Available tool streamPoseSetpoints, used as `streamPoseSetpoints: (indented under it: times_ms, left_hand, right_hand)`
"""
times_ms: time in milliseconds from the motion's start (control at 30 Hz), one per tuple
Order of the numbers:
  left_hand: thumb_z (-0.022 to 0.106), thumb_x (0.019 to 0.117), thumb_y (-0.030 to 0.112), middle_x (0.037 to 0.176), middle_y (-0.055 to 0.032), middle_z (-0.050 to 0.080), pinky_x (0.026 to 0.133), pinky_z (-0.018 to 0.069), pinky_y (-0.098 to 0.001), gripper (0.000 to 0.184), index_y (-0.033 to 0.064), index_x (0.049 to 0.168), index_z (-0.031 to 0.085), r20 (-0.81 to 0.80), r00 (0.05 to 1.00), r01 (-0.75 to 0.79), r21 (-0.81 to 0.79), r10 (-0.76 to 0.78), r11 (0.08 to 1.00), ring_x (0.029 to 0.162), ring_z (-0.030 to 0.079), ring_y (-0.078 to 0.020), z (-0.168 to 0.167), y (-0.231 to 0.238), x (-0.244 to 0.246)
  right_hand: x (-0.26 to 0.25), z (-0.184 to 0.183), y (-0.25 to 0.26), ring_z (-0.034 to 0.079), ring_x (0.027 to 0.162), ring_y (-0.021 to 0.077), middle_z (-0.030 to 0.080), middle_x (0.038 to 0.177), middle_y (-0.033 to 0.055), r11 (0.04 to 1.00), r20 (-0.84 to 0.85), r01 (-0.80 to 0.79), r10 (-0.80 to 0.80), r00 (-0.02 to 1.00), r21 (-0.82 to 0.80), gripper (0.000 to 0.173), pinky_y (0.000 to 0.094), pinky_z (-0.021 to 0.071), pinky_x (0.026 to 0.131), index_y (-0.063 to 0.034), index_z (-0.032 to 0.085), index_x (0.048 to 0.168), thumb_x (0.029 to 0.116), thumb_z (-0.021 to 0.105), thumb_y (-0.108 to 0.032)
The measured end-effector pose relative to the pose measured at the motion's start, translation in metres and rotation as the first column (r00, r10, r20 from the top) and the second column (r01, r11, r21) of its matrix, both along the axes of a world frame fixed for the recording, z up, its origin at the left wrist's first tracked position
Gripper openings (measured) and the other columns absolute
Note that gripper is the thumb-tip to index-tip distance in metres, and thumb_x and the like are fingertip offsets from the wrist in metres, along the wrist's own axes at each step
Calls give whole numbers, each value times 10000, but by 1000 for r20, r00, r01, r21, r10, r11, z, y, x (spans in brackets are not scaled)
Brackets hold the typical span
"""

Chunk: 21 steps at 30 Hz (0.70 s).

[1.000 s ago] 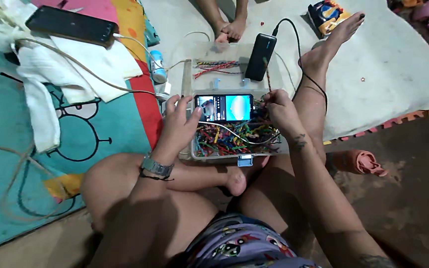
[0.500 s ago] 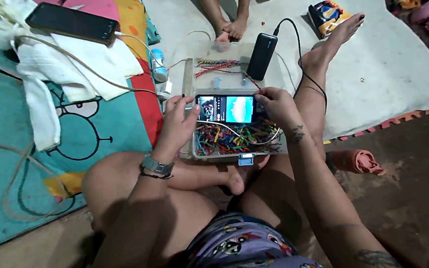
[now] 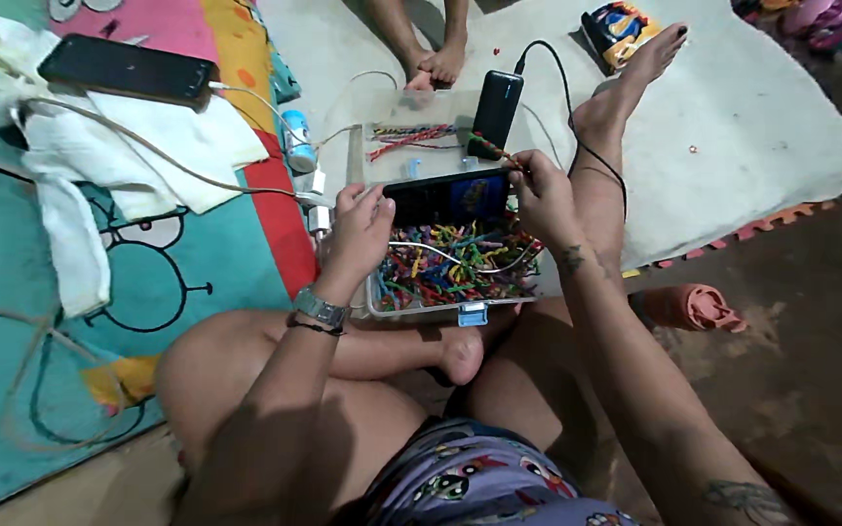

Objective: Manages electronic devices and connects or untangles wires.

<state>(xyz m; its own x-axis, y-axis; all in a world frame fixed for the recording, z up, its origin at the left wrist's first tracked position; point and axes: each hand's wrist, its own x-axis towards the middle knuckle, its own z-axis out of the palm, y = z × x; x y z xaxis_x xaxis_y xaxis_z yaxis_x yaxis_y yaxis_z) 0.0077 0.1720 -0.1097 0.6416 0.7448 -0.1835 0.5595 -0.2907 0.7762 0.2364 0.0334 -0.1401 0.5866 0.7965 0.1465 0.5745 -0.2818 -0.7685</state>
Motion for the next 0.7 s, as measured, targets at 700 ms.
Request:
streamPoseSetpoints:
  times_ms: [700]
  left_hand:
    - [493, 1072, 371, 1624, -204, 300, 1041, 336, -716, 404, 116, 1354, 627, -168, 986, 18, 77, -4, 997, 1424, 363, -467, -12, 6, -1]
  right_hand:
    - [-12, 0, -5, 641, 1119, 332, 657, 1224, 220, 976, -30, 171, -176, 984, -137, 331, 492, 501, 960, 2, 635, 1298, 1085, 462, -184]
